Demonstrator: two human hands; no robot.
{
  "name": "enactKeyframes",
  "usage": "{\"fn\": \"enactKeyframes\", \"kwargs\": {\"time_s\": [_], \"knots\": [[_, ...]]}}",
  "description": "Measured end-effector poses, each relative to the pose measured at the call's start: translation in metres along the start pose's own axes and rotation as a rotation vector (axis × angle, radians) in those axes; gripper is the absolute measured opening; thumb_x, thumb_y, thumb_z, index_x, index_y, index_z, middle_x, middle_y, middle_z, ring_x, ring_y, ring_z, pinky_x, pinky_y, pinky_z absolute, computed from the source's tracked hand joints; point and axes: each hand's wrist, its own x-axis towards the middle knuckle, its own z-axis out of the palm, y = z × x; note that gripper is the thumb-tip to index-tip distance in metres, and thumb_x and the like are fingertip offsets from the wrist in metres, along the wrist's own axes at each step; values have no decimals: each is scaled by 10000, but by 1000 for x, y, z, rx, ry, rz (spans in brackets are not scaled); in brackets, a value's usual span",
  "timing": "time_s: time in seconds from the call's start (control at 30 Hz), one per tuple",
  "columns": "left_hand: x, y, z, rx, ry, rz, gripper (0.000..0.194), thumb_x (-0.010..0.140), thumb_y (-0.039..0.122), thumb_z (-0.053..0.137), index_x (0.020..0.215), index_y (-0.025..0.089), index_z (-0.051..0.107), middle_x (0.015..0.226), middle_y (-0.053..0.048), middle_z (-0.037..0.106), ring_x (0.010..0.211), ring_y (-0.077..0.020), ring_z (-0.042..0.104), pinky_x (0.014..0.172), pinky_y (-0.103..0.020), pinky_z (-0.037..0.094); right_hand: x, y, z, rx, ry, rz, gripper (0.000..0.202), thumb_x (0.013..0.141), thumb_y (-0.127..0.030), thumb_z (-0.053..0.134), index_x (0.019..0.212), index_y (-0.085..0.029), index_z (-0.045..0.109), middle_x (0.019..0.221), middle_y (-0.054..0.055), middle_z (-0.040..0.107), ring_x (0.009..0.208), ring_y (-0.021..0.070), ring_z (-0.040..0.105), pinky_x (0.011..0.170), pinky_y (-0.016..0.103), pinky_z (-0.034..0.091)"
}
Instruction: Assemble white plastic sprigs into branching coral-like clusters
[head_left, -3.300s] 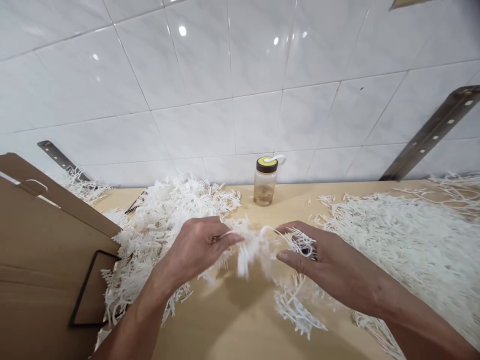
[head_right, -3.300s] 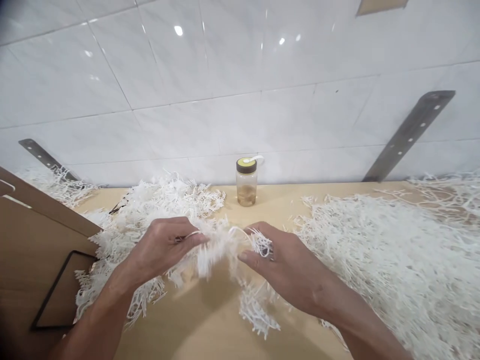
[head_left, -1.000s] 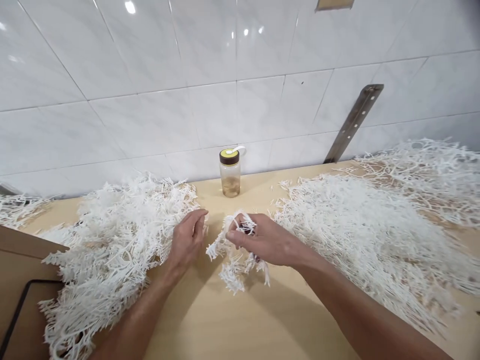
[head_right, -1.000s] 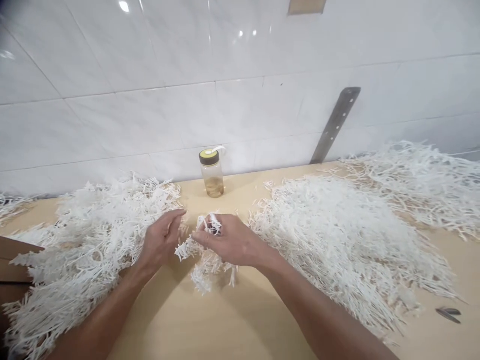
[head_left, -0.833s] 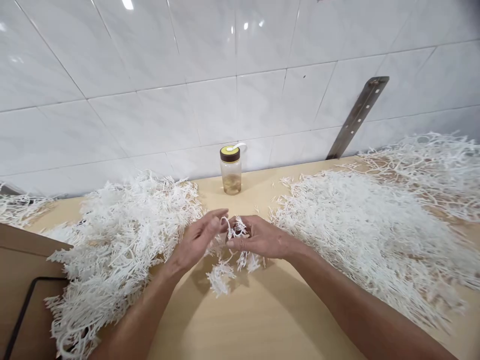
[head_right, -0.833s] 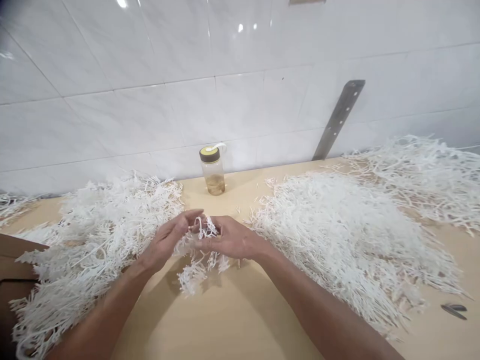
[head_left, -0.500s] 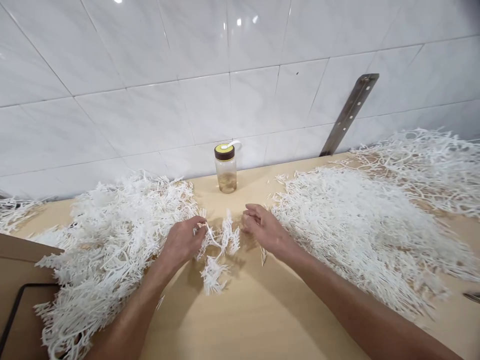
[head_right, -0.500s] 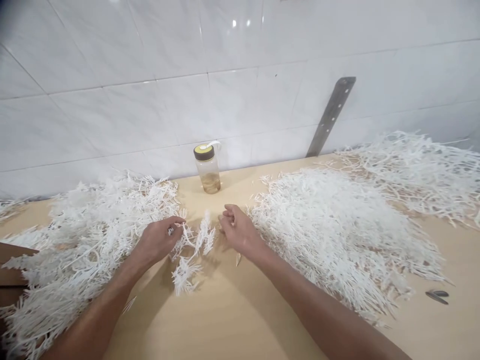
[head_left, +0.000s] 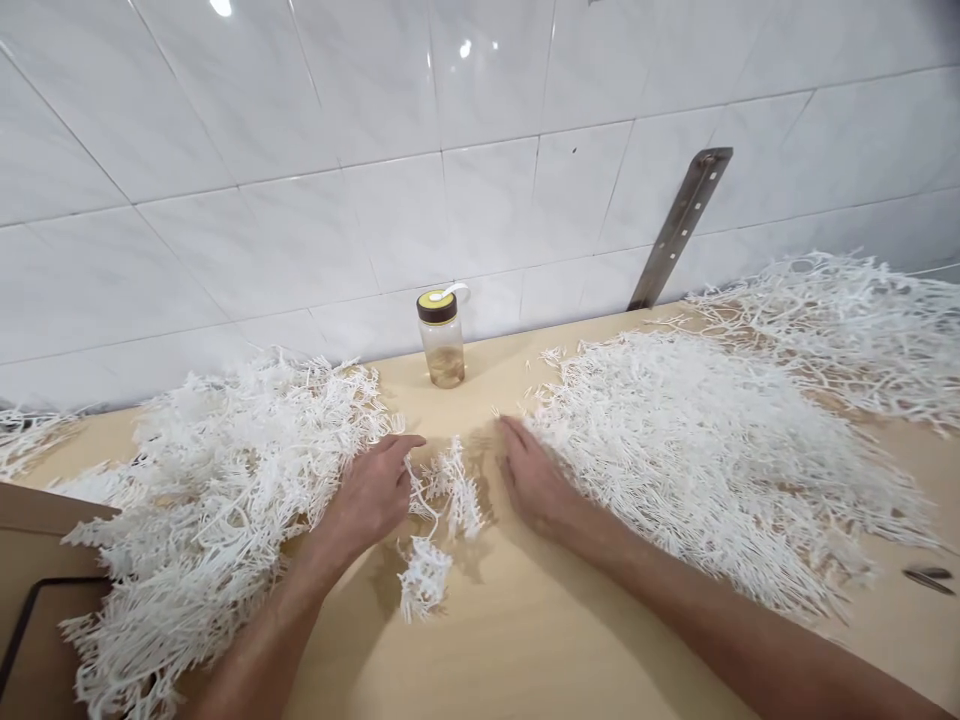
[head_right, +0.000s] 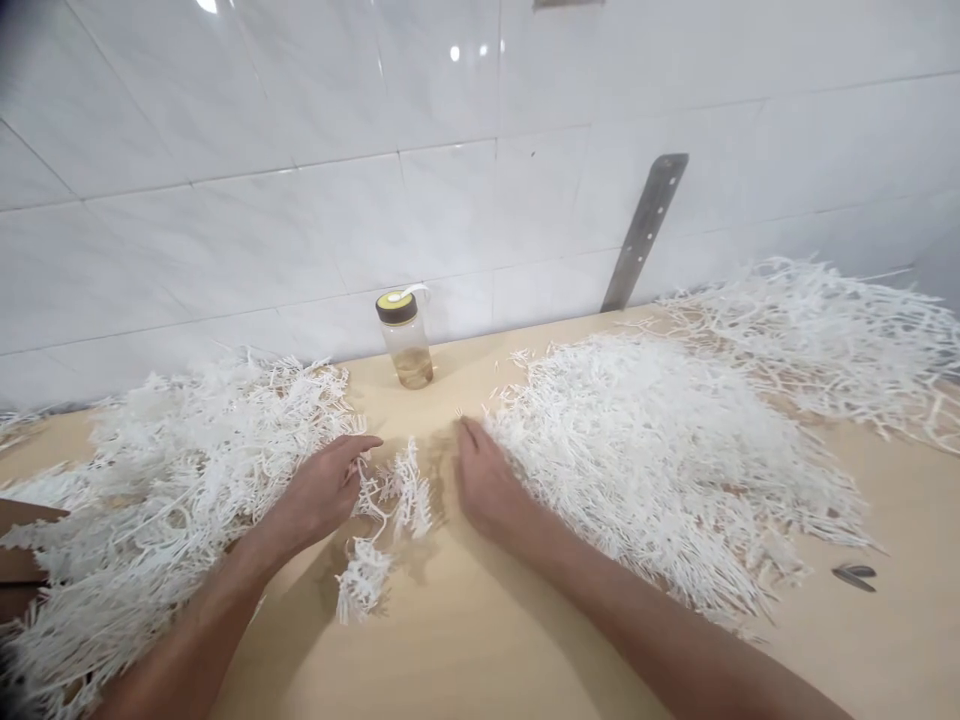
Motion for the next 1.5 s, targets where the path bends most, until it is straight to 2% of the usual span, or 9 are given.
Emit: {"fn": "enactKeyframes", "kwargs": {"time_s": [0.2, 0.37, 0.47, 0.53, 0.8, 0.93, 1.1, 1.27, 1.5], "knots": [[0, 15, 7, -35, 128, 358, 557, 645, -110, 389, 966, 193, 730, 1059, -56, 714, 1086, -203, 620, 951, -354, 506, 19, 29, -18, 0, 190, 79, 471, 940, -204, 374, 1388, -93, 468, 1431, 209, 491, 1346, 313, 454, 1117, 509, 388], [-10, 42, -6, 42, 57, 214, 259, 801, 100, 552, 969, 180, 732, 944, -77, 728, 935, -240, 650, 838, -384, 522, 8, -1, -27, 148, 220, -33, 361, 949, -222, 381, 1258, -154, 555, 1263, 160, 632, 1188, 273, 593, 1007, 451, 482], [-11, 55, -1, 238, -29, 119, 242, 872, 368, 612, 797, 159, 707, 780, -110, 693, 859, -302, 631, 809, -453, 487, -1, -19, -27, 282, 103, 13, 305, 966, -252, 391, 1186, -171, 586, 1085, 128, 698, 941, 230, 684, 804, 376, 552], [-8, 58, 7, 309, -77, 145, 200, 837, 336, 675, 788, 144, 699, 796, -122, 690, 878, -311, 618, 845, -450, 461, -6, -24, -24, 366, -8, 64, 273, 960, -259, 410, 1135, -175, 602, 949, 99, 712, 753, 195, 684, 655, 324, 543], [13, 48, 36, 40, -9, 51, 420, 890, 281, 622, 1308, 250, 601, 821, -51, 720, 899, -273, 615, 809, -387, 446, -5, -14, -5, 768, -153, 236, 253, 871, -314, 521, 1085, -185, 561, 1027, 63, 656, 434, 76, 534, 338, 232, 450], [20, 43, 48, -51, 113, 61, 312, 896, 230, 599, 1200, 218, 668, 838, -45, 738, 901, -251, 629, 836, -388, 460, -3, -11, -9, 760, -183, 252, 225, 848, -294, 538, 1039, -180, 575, 945, 47, 658, 446, 98, 556, 343, 244, 451], [23, 32, 60, -168, 270, 113, 192, 889, 242, 624, 1049, 225, 729, 881, -41, 755, 855, -217, 656, 816, -370, 507, -7, -15, -12, 486, -45, 51, 178, 799, -112, 536, 940, -178, 624, 829, 35, 687, 745, 167, 657, 640, 278, 518], [20, 27, 61, -249, 327, 153, 143, 889, 269, 639, 984, 245, 743, 870, -18, 762, 802, -182, 676, 783, -336, 540, -9, -12, -11, 309, 40, -79, 171, 807, -95, 529, 875, -180, 661, 796, 29, 693, 745, 170, 632, 728, 309, 481], [10, 55, 32, -150, 491, 274, 210, 925, 196, 536, 1044, 216, 709, 980, -78, 721, 978, -218, 644, 893, -383, 516, -3, -4, -24, 506, 21, 150, 91, 783, -194, 570, 786, -195, 662, 688, 5, 666, 614, 156, 607, 596, 281, 474]]}}
